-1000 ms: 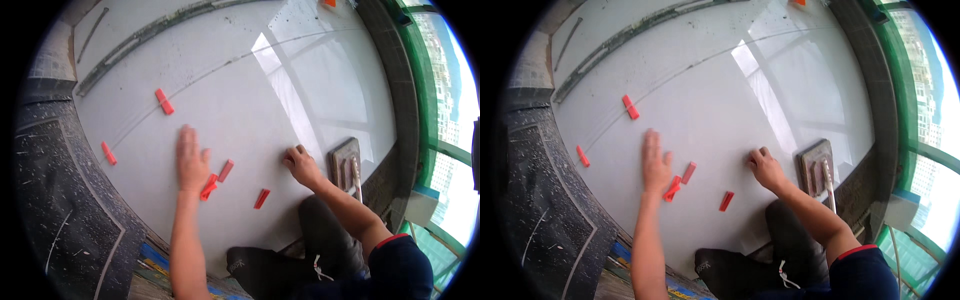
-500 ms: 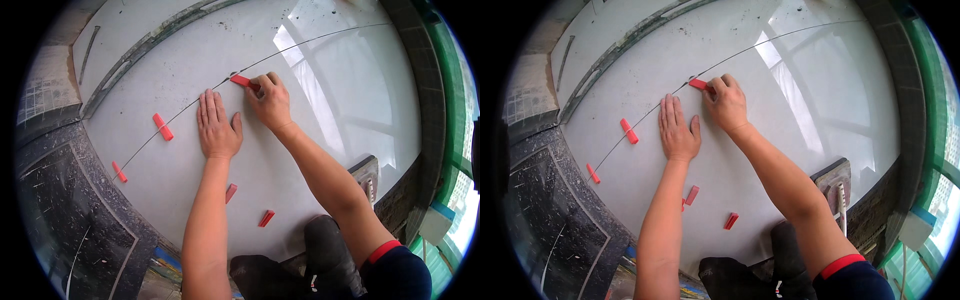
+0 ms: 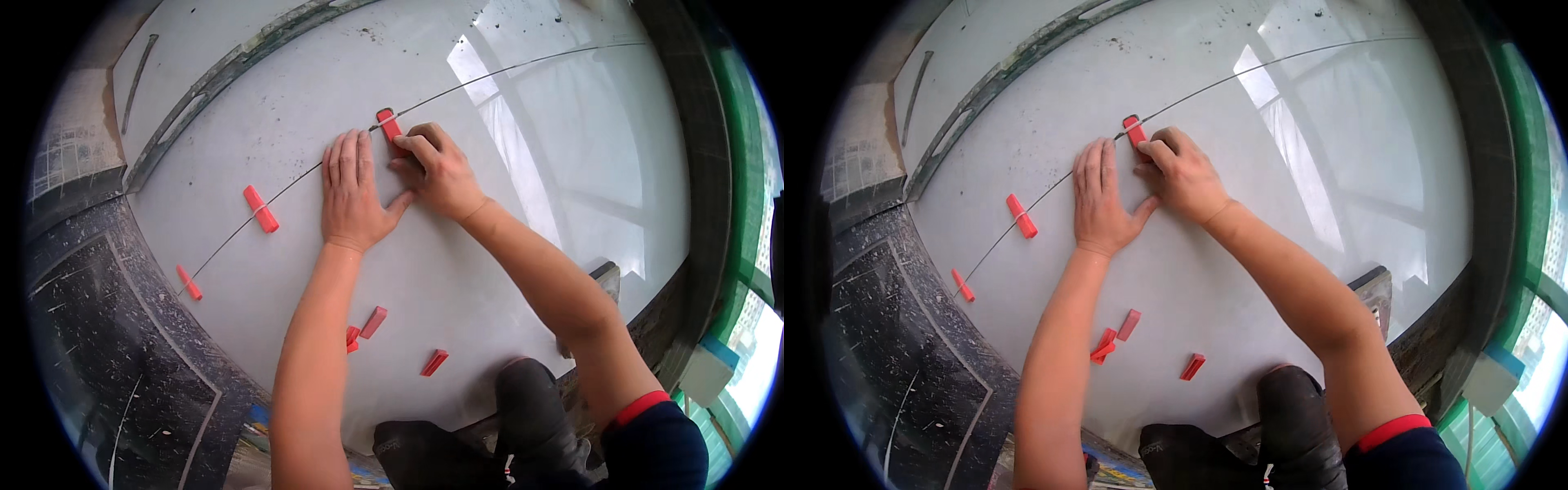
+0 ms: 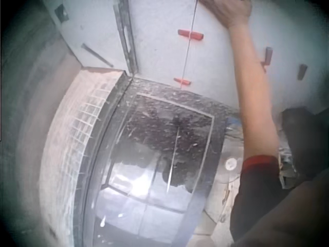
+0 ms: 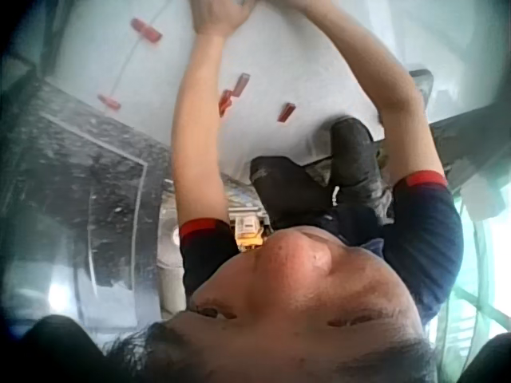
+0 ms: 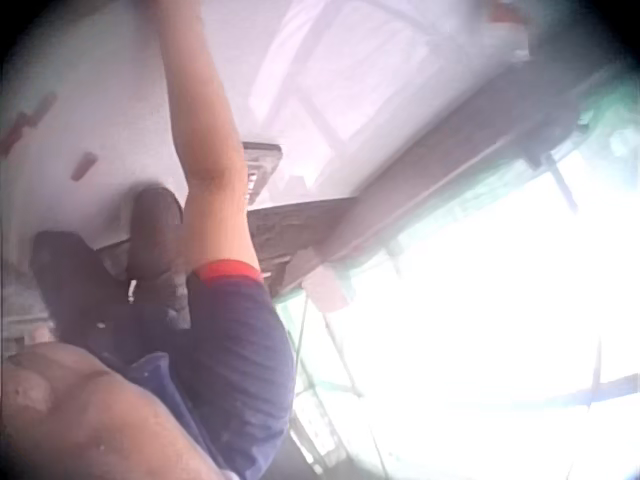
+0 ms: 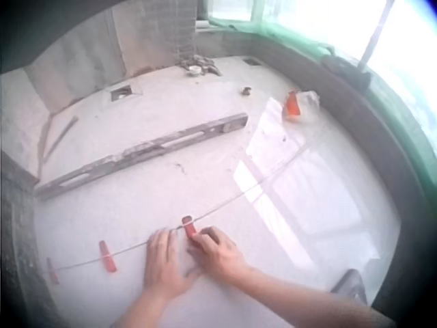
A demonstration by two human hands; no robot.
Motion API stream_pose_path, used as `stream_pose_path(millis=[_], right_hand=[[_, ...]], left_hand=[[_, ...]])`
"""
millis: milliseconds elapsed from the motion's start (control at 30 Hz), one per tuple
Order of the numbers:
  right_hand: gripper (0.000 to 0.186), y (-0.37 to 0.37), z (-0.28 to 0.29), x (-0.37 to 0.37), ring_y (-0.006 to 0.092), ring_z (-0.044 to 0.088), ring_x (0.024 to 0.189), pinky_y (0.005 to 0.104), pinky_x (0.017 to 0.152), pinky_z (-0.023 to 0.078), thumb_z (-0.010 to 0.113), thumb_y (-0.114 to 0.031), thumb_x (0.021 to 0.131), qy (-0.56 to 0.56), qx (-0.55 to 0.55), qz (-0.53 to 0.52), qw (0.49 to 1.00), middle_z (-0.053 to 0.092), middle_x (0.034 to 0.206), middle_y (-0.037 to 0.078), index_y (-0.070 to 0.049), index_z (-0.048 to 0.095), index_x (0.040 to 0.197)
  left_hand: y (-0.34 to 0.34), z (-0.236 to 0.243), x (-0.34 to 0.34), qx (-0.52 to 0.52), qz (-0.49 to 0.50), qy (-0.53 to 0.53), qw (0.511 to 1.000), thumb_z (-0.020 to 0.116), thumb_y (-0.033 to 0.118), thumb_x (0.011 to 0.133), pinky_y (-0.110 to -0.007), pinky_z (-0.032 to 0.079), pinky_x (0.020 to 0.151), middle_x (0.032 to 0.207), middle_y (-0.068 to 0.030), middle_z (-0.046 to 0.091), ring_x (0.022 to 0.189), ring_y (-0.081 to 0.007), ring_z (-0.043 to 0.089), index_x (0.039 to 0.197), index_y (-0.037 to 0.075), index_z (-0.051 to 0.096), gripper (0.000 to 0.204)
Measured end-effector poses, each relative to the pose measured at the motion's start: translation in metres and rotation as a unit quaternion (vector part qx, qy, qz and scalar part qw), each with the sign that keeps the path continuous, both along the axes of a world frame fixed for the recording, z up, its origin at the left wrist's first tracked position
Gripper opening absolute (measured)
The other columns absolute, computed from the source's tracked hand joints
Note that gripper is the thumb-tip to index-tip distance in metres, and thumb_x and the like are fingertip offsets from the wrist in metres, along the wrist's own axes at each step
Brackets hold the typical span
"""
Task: The person taps a floor tile with a float, checks the level with a tool, inserts plastic spacers into the joint by hand, and then uses a shovel to move dry mortar.
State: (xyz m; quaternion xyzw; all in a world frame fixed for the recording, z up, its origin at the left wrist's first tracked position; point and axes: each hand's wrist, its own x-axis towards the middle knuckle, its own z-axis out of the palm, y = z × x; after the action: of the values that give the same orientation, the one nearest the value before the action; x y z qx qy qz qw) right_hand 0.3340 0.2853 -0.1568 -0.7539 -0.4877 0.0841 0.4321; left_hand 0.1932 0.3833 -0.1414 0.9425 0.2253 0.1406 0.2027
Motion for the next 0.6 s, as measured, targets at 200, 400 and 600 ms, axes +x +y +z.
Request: stream_pose_path(millis=[200,400,600], right_hand=[[0.053,0.009,0.020,0.023,0.0323,0.062,0.092,0.0403,0.081,0.053,0.080,-0.014,0.075,0.087,-0.098,0.024,0.991,0.057,0.109,0.011,-0.009,0.058,0.124],[0.042,0.016,0.021,0.042,0.0309,0.062,0.090,0.0401,0.076,0.053,0.075,-0.009,0.077,0.062,-0.123,0.089,0.986,0.059,0.102,0.009,-0.010,0.062,0.116],[0.026,0.018,0.014,0.044,0.0290,0.062,0.083,0.0388,0.070,0.053,0.073,-0.007,0.077,0.081,-0.108,0.088,0.987,0.060,0.093,0.005,-0.009,0.064,0.101]], left_hand=[[0.023,-0.001,0.026,0.027,-0.017,-0.014,0.999,0.081,0.042,0.072,-0.047,0.034,0.102,0.132,-0.0140,0.045,0.116,-0.0324,0.044,0.142,0.000,0.042,0.091],[0.025,-0.018,0.039,-0.032,-0.037,-0.093,0.994,0.080,0.018,0.073,-0.043,0.041,0.093,0.121,-0.0121,0.051,0.107,-0.0328,0.047,0.129,0.001,0.052,0.066],[0.018,-0.025,0.044,-0.025,-0.030,-0.127,0.991,0.075,0.004,0.075,-0.043,0.044,0.087,0.112,-0.0130,0.054,0.096,-0.0335,0.049,0.120,0.000,0.056,0.049]])
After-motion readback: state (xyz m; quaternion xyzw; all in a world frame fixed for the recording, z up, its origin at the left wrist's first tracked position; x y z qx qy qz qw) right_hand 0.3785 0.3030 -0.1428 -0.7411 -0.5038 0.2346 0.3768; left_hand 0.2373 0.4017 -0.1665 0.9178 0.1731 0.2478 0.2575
